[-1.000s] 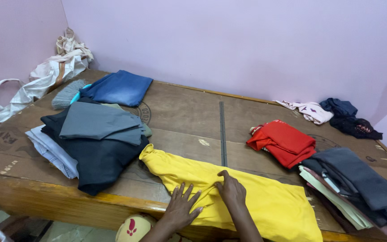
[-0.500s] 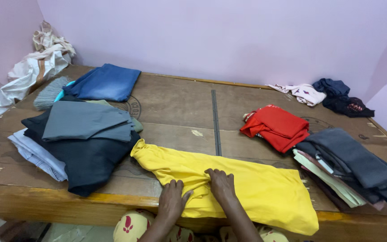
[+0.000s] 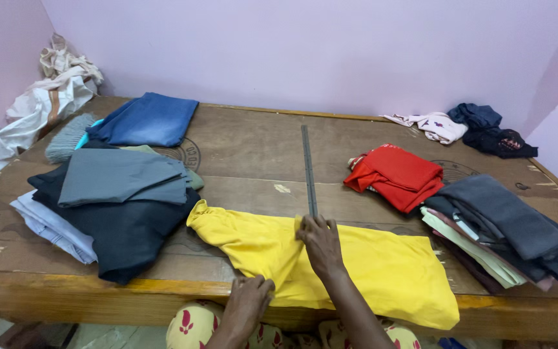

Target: The person folds several garments on a wooden table, including a blue pair of pants, a yellow t-shirt, a red t-shirt, a checkered shirt, and a dark patterned garment. Each item is smoothed and folded into a neat stack.

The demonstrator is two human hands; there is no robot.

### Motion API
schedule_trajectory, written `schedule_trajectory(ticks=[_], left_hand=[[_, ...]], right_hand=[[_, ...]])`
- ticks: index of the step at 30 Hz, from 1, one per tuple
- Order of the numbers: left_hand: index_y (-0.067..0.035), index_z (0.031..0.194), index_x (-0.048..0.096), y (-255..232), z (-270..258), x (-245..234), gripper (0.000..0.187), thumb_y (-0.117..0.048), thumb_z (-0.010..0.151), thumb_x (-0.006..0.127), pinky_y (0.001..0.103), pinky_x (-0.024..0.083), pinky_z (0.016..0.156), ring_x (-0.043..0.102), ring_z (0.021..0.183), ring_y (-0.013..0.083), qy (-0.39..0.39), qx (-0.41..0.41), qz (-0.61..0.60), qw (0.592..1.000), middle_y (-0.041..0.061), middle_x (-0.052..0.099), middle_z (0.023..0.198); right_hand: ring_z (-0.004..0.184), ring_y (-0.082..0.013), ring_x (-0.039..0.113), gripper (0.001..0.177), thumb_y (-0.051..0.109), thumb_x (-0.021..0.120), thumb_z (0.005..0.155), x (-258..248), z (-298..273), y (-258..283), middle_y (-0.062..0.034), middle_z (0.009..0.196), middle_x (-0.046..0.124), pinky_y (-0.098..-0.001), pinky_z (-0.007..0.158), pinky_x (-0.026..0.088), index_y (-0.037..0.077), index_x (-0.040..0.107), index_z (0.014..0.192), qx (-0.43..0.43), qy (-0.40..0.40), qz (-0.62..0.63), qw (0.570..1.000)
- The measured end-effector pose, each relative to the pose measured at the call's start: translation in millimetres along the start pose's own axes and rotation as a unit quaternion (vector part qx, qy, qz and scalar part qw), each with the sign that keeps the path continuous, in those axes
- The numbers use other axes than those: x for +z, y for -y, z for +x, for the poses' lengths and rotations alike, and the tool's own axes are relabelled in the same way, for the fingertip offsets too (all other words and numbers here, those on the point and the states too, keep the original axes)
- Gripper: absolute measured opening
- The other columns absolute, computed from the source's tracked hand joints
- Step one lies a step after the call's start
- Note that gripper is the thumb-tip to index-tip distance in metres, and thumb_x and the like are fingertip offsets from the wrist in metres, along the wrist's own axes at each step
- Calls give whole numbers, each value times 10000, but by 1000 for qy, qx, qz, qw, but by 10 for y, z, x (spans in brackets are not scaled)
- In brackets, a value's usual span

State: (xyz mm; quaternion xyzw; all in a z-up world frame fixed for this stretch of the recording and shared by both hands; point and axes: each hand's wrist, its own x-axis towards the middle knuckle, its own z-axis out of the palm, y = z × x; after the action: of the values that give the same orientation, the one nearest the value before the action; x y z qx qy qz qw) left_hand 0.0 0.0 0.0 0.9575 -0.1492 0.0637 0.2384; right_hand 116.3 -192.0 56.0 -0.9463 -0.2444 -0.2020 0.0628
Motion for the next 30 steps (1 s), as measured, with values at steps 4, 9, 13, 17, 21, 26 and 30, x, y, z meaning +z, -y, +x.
schedule_trajectory(ticks=[4, 9, 13, 17, 21, 26, 30], left_hand=[[-105, 1097, 671, 35, -45, -52, 224, -283, 964, 647, 460, 435, 952, 613, 982, 263, 15, -25, -70, 997, 100, 632, 999], [-122, 1216, 648, 272, 240, 38, 288, -308, 1056, 497, 438, 458, 1030, 612, 1099, 288, -48, -130, -40, 990, 98, 637, 1164], [-127, 1503, 404, 479, 544, 297, 555, -481, 1080, 341, 617, 177, 1198, 264, 1488, 372, -70, -88, 47, 992, 167, 345, 1557], [-349, 1633, 138, 573, 648, 451, 724, -680, 999, 246, 742, -43, 1161, -74, 1575, 364, 104, -210, 130, 963, 70, -8, 1724], [-406, 1623, 80, 628, 638, 480, 719, -705, 990, 244, 766, -70, 1132, -114, 1564, 365, 112, -202, 159, 960, 41, -73, 1727], [-414, 1628, 78, 685, 644, 509, 742, -715, 977, 266, 758, -37, 1130, -93, 1569, 362, 110, -205, 179, 956, 42, -52, 1726], [-419, 1611, 108, 780, 622, 578, 737, -731, 967, 286, 766, -42, 1110, -76, 1562, 373, 106, -196, 172, 960, 43, -32, 1718]], right_hand=[[1130, -212, 561, 248, 74, 649, 819, 273, -144, -169, -10, 1073, 651, -456, 993, 387, 196, 808, 964, 144, 93, -37, 984], [1241, -362, 608, 448, 13, 517, 843, 796, -208, -45, -170, 1322, 657, -459, 1079, 451, 84, 717, 1237, 19, -85, 198, 976], [1494, -413, 286, 578, 311, 407, 1071, 1112, -298, 424, -237, 1620, 321, -570, 1194, 208, 69, 308, 1586, 39, 161, 234, 958], [1572, -357, 50, 698, 496, 300, 1058, 1123, -340, 381, -186, 1698, 94, -578, 1234, 20, 105, 167, 1621, 100, 220, 113, 964], [1593, -320, 44, 693, 510, 238, 1068, 1106, -353, 63, -163, 1713, 90, -572, 1250, 4, 117, 170, 1636, 155, 179, 86, 968], [1583, -296, 32, 691, 518, 228, 1050, 1114, -407, -459, -121, 1715, 56, -589, 1238, -11, 165, 157, 1640, 232, 173, 57, 956], [1588, -326, 29, 723, 566, 258, 1045, 1128, -682, -1086, -71, 1723, 63, -635, 1225, 2, 158, 176, 1637, 348, 205, -12, 915]])
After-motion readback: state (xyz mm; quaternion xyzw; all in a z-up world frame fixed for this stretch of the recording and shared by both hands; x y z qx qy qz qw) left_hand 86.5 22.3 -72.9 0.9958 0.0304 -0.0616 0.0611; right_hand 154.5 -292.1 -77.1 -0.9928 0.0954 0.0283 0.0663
